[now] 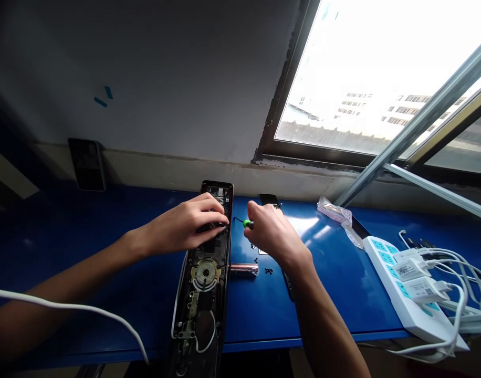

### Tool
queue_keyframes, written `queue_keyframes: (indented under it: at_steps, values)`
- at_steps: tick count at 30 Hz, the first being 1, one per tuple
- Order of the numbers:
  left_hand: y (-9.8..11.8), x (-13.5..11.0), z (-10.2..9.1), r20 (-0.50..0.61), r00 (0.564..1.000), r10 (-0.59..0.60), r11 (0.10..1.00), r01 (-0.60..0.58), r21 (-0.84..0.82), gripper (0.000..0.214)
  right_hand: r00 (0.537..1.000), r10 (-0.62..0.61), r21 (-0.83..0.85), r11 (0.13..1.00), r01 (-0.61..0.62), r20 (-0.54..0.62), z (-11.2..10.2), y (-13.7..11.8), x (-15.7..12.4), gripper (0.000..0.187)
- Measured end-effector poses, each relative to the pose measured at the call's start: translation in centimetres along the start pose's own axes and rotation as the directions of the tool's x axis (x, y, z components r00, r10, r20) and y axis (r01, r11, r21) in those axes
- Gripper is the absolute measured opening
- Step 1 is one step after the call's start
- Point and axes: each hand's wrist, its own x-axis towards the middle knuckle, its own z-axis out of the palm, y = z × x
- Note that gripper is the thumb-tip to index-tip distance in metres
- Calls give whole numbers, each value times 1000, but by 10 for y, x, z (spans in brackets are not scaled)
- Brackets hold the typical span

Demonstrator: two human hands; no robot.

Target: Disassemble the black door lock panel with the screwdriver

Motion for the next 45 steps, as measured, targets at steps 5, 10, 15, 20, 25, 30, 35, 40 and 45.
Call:
queue_keyframes:
  at_steps: [5, 10, 15, 20, 25, 30, 35, 40, 45]
  values:
    - [1, 4, 6, 1, 999, 51, 998, -51, 26, 20, 991, 3, -5, 1000, -3, 130, 30, 1, 4, 20]
    - [-4, -2, 6, -7, 999, 36, 999, -36, 0, 18, 983, -56, 46, 998, 48, 173, 50, 0, 11, 23]
    - [-10, -7, 8, -22, 999, 24, 999, -24, -31, 16, 983, -33, 62, 998, 23, 178, 60, 1, 15, 30]
    - [-10, -8, 4, -34, 999, 43, 998, -44, -42, 15, 989, -8, 80, 997, -4, 149, 62, 0, 14, 31]
    - [-12, -13, -10, -65, 998, 9, 999, -11, -39, 16, 998, 33, 133, 990, -39, 45, 41, 2, 4, 23]
    - [-16, -17, -23, -71, 997, -28, 999, 25, -30, 15, 980, 58, 212, 977, -17, -189, 4, -18, -18, 24]
    - [-16, -16, -25, -42, 999, -23, 999, 22, -25, 15, 986, -81, 249, 962, 115, -144, 4, -49, -22, 21]
    - [-16, -17, -25, -43, 999, -31, 999, 30, -24, 15, 993, -35, 222, 973, 60, -116, 20, -59, -12, 20]
    - [-18, -17, -26, -52, 998, -30, 999, 30, -11, 15, 994, -4, 264, 964, 33, -111, 21, -61, -11, 19]
